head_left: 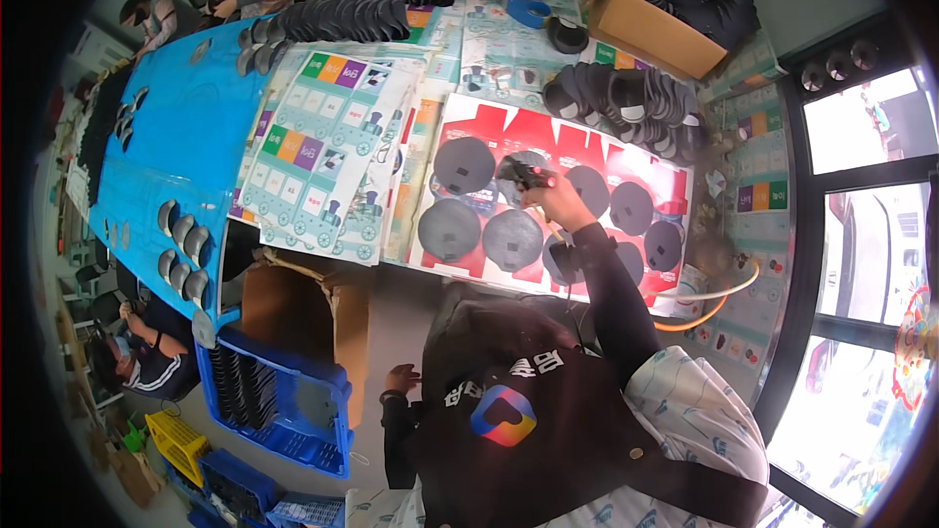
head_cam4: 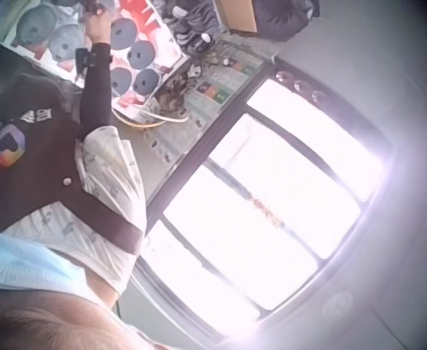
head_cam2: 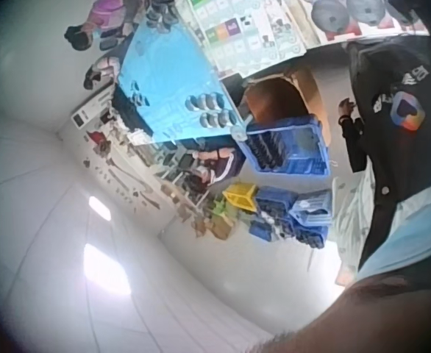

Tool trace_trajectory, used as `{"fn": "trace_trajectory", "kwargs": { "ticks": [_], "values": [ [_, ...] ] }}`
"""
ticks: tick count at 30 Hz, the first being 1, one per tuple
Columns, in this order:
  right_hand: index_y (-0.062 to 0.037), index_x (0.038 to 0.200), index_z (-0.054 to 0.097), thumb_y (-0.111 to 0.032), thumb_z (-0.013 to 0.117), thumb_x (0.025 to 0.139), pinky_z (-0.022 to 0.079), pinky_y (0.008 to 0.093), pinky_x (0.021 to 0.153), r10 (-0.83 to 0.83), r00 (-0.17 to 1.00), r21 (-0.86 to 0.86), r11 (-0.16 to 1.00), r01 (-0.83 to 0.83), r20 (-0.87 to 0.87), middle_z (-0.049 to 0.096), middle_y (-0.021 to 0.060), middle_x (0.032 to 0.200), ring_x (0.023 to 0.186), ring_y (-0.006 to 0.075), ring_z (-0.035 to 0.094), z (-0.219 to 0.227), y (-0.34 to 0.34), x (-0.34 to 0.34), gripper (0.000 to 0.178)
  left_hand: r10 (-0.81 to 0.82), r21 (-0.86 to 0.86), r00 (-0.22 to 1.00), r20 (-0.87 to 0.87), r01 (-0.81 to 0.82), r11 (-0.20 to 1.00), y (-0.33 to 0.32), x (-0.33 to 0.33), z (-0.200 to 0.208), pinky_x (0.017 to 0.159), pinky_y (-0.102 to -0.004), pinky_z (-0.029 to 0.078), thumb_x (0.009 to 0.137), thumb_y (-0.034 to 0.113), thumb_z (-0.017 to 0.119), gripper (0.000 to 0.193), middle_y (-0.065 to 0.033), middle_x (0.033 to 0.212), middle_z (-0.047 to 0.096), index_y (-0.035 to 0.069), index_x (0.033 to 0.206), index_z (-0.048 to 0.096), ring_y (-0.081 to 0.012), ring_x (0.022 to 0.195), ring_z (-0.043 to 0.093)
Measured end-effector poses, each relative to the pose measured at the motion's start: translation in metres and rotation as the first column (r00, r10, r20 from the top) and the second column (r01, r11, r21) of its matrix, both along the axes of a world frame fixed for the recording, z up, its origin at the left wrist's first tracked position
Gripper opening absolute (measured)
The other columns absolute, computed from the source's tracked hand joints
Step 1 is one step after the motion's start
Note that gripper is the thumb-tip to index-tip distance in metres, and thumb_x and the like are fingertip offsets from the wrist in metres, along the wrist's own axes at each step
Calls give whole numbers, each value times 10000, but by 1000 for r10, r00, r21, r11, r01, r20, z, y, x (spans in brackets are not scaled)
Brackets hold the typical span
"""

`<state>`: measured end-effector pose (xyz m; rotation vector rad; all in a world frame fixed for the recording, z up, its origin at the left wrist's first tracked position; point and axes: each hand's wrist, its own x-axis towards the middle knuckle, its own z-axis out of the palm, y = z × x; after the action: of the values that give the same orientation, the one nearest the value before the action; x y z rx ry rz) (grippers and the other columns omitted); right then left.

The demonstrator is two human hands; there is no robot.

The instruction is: Applying adhesive to circular shoe components and organizing them on a sheet.

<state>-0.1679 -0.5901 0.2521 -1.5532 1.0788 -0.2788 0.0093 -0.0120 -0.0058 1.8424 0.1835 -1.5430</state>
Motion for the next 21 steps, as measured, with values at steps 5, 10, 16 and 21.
{"fn": "trace_trajectory", "kwargs": {
  "ticks": [5, 10, 16, 21],
  "values": [
    [-3, 1007, 703, -178, 650, 751, 526, 408, 707, 47, 972, -100, 992, -71, -231, 707, 221, 866, 821, 343, 699, -10, 3, 63, 315, 149, -30, 988, -28, -150, 988, 9, 3, 0, 575, -333, 543, 984, 228, 574, 292, -164, 913, 741, 49, 1201, 652, -252, 733, 731],
    [-47, 1116, 703, -226, 706, 784, 522, 412, 775, 108, 974, -219, 964, -152, -201, 710, 184, 849, 806, 318, 695, -34, -2, 71, 378, 176, -7, 984, 12, -176, 984, 17, 4, 6, 565, -335, 543, 983, 212, 566, 281, -157, 889, 740, 44, 1190, 657, -256, 717, 729],
    [-34, 1189, 690, -196, 658, 765, 507, 455, 868, 144, 963, -281, 937, -206, -226, 681, 286, 1007, 986, 447, 648, -6, 3, 77, 454, 121, 53, 991, -53, -118, 992, 42, 2, 0, 545, -330, 535, 968, 210, 562, 293, -178, 911, 743, 42, 1187, 659, -256, 706, 725],
    [-26, 1141, 689, -214, 660, 801, 509, 472, 834, 228, 943, -367, 878, -307, -243, 687, 267, 942, 931, 463, 643, -7, -4, 80, 390, 68, 82, 996, -62, -63, 995, 29, 17, -5, 538, -334, 529, 972, 215, 557, 300, -179, 922, 744, 46, 1203, 650, -247, 680, 714]
  ]
}}
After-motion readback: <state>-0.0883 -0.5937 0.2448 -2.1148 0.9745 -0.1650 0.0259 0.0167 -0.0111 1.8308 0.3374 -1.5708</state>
